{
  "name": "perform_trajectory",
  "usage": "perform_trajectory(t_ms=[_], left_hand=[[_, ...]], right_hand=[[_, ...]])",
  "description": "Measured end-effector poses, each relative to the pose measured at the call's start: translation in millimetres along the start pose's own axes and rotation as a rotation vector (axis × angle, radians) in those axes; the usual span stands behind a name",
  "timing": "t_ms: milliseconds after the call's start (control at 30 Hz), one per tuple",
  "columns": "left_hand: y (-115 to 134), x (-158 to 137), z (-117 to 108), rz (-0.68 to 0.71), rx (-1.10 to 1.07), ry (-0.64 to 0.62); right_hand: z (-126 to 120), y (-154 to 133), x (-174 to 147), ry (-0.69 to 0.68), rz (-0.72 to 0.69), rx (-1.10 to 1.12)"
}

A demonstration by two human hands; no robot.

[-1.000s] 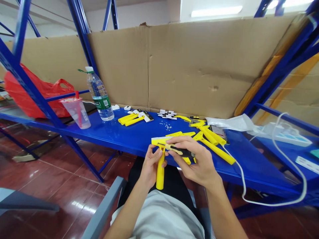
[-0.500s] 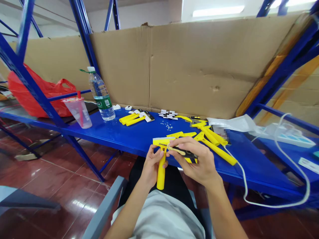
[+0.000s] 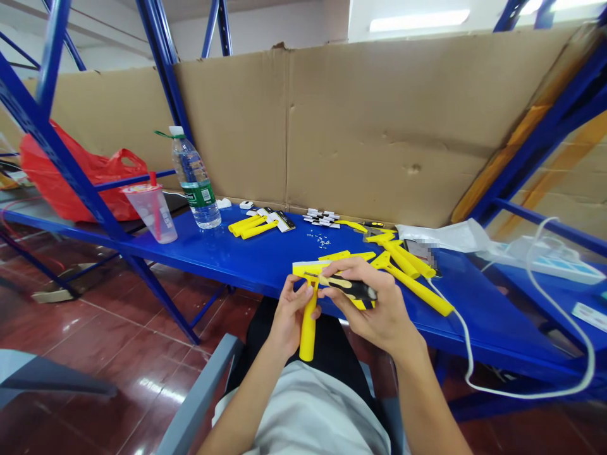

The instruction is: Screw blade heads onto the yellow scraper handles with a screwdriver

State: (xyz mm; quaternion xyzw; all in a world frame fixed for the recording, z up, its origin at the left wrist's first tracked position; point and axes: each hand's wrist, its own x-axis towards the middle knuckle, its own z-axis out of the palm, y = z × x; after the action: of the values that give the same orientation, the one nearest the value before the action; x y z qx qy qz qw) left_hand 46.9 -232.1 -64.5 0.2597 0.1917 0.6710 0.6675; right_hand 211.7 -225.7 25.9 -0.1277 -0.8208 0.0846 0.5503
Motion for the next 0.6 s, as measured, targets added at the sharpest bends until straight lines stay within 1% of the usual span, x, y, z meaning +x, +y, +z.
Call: perform_trajectory(t_ms=[133, 233, 400, 600], left_hand=[[-1.1, 0.6, -1.3, -0.004, 0.005, 0.009], [-1.9, 0.7, -2.6, 0.004, 0.006, -0.001], [-0.1, 0.3, -0.8, -0.008, -0.005, -0.007], [-1.0, 0.3, -0.2, 0.008, -0.011, 0.007]], right_hand=[[0.1, -3.2, -0.5, -0.011, 0.040, 0.015], [0.6, -1.0, -2.0, 0.014, 0.054, -0.003], [0.4, 6.9, -1.7, 0.049, 0.026, -0.023], [-1.9, -2.1, 1.0, 0.014, 0.014, 0.021]])
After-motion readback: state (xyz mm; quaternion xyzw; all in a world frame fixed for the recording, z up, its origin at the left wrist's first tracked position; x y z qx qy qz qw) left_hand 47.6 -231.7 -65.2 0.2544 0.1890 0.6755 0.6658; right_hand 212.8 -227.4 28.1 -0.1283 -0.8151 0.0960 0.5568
